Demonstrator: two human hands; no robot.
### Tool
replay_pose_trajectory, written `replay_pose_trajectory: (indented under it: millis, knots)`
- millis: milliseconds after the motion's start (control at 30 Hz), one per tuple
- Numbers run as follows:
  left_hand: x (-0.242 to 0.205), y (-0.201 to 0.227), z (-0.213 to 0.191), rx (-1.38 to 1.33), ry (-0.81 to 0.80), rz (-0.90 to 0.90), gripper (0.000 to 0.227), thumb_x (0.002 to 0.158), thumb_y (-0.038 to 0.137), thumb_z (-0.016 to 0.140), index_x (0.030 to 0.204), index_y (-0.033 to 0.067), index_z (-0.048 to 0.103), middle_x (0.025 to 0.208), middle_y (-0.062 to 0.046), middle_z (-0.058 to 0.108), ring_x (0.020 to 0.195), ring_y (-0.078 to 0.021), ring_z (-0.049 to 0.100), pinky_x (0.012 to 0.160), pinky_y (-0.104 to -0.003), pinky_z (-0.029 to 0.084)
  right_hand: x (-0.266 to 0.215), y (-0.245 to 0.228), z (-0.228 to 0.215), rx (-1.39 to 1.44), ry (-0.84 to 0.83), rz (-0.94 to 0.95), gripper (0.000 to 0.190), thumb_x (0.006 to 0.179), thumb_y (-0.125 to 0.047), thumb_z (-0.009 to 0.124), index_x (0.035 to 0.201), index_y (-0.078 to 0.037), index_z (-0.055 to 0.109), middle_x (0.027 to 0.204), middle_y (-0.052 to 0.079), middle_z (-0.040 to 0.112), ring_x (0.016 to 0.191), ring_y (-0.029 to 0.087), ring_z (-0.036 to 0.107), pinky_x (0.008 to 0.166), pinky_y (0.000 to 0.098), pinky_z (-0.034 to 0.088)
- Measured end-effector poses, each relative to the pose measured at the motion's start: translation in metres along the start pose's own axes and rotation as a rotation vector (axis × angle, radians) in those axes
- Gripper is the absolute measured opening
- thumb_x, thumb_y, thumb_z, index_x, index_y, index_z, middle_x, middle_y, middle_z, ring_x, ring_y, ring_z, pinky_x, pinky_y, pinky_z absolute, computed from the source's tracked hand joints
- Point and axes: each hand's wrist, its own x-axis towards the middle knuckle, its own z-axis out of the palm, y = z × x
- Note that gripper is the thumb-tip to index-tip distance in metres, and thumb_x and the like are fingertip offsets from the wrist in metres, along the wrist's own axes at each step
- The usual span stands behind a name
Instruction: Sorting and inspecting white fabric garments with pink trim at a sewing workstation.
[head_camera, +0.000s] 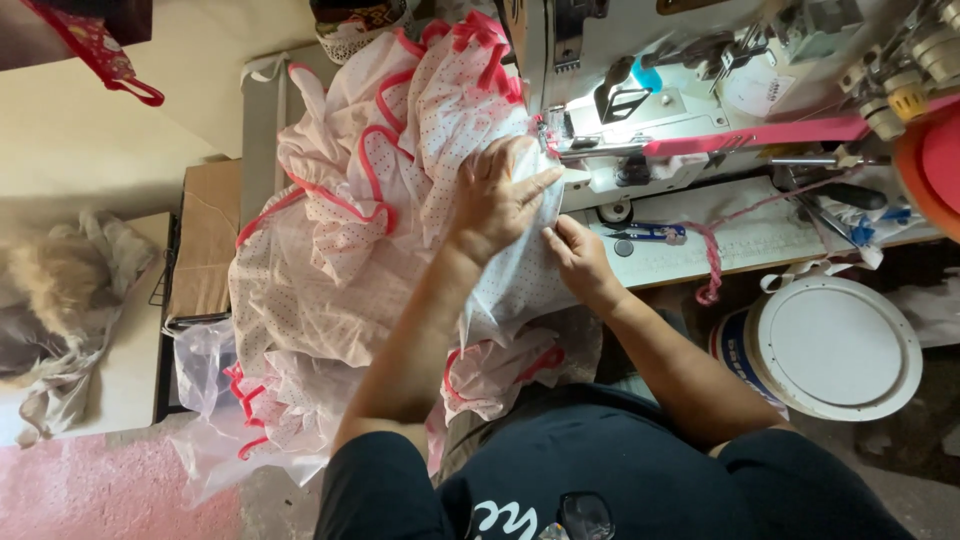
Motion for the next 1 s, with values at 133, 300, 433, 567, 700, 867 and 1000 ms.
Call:
replay_pose_trajectory:
  millis: [133, 300, 433, 567, 700, 867, 1000]
  knots:
    - [-0.028, 0.07, -0.017, -0.029, 0.164, -0.287, 0.024, 0.097, 0.022, 0.057, 0.116, 0.0341, 0.064, 0.154, -0.017, 0.035, 0.144, -0.0395, 0.036, 0.112, -0.06, 0.036, 0.018, 0.015, -0.009, -0.068, 0.001, -0.006, 0.024, 0.107, -0.025, 0.059, 0.09, -0.009, 0.066, 0.066, 0.011, 0.058, 0.074, 0.015, 0.059, 0.064, 0.0381, 0.047]
    - [-0.1, 0.08, 0.019, 0.013, -0.094, -0.624, 0.029, 0.08, 0.017, 0.069, 0.108, 0.024, 0.062, 0.156, -0.022, 0.03, 0.149, -0.0456, 0.026, 0.113, -0.058, 0.027, 0.03, 0.0, -0.023, -0.015, 0.0, 0.027, 0.026, 0.106, -0.025, 0.061, 0.085, -0.012, 0.069, 0.061, 0.0, 0.056, 0.069, 0.008, 0.051, 0.057, 0.0302, 0.043]
    - [-0.11, 0.045, 0.024, -0.194, -0.005, -0.465, 0.033, 0.08, 0.006, 0.055, 0.101, 0.0293, 0.065, 0.092, -0.001, 0.053, 0.077, -0.0263, 0.068, 0.072, -0.04, 0.056, 0.033, 0.014, -0.031, 0.172, 0.031, 0.12, 0.026, 0.105, -0.02, 0.058, 0.083, -0.01, 0.068, 0.063, 0.0, 0.058, 0.064, 0.01, 0.052, 0.058, 0.0275, 0.043]
    - [-0.064, 0.025, -0.015, -0.103, 0.098, -0.231, 0.032, 0.081, -0.001, 0.054, 0.097, 0.0233, 0.066, 0.092, -0.002, 0.052, 0.065, -0.0269, 0.063, 0.063, -0.039, 0.054, 0.028, -0.007, -0.029, 0.496, 0.079, 0.257, 0.018, 0.103, -0.016, 0.061, 0.087, -0.007, 0.065, 0.069, 0.002, 0.065, 0.061, 0.011, 0.063, 0.058, 0.0249, 0.049]
    - [-0.028, -0.026, -0.003, -0.065, 0.081, -0.148, 0.027, 0.086, 0.0, 0.054, 0.089, 0.024, 0.066, 0.092, 0.0, 0.056, 0.065, -0.0169, 0.063, 0.058, -0.031, 0.051, 0.028, -0.022, -0.012, 0.737, 0.124, 0.35, 0.012, 0.098, -0.012, 0.065, 0.088, -0.006, 0.064, 0.069, 0.005, 0.067, 0.058, 0.015, 0.068, 0.055, 0.0286, 0.054]
    - [0.034, -0.014, -0.076, 0.184, 0.133, -0.025, 0.02, 0.086, 0.008, 0.06, 0.078, 0.0247, 0.066, 0.091, -0.001, 0.062, 0.067, -0.0243, 0.069, 0.052, -0.038, 0.052, 0.027, -0.064, 0.013, 0.79, 0.124, 0.366, 0.011, 0.095, -0.016, 0.069, 0.099, -0.008, 0.063, 0.073, 0.006, 0.067, 0.061, 0.016, 0.07, 0.051, 0.0303, 0.055]
    - [0.02, -0.005, -0.029, 0.05, 0.259, -0.112, 0.019, 0.1, 0.018, 0.058, 0.114, 0.0123, 0.07, 0.109, -0.015, 0.068, 0.093, -0.0342, 0.072, 0.082, -0.042, 0.058, 0.031, -0.016, 0.021, 0.751, 0.154, 0.37, 0.014, 0.095, -0.02, 0.069, 0.097, -0.008, 0.062, 0.075, 0.005, 0.07, 0.062, 0.015, 0.07, 0.053, 0.0289, 0.054]
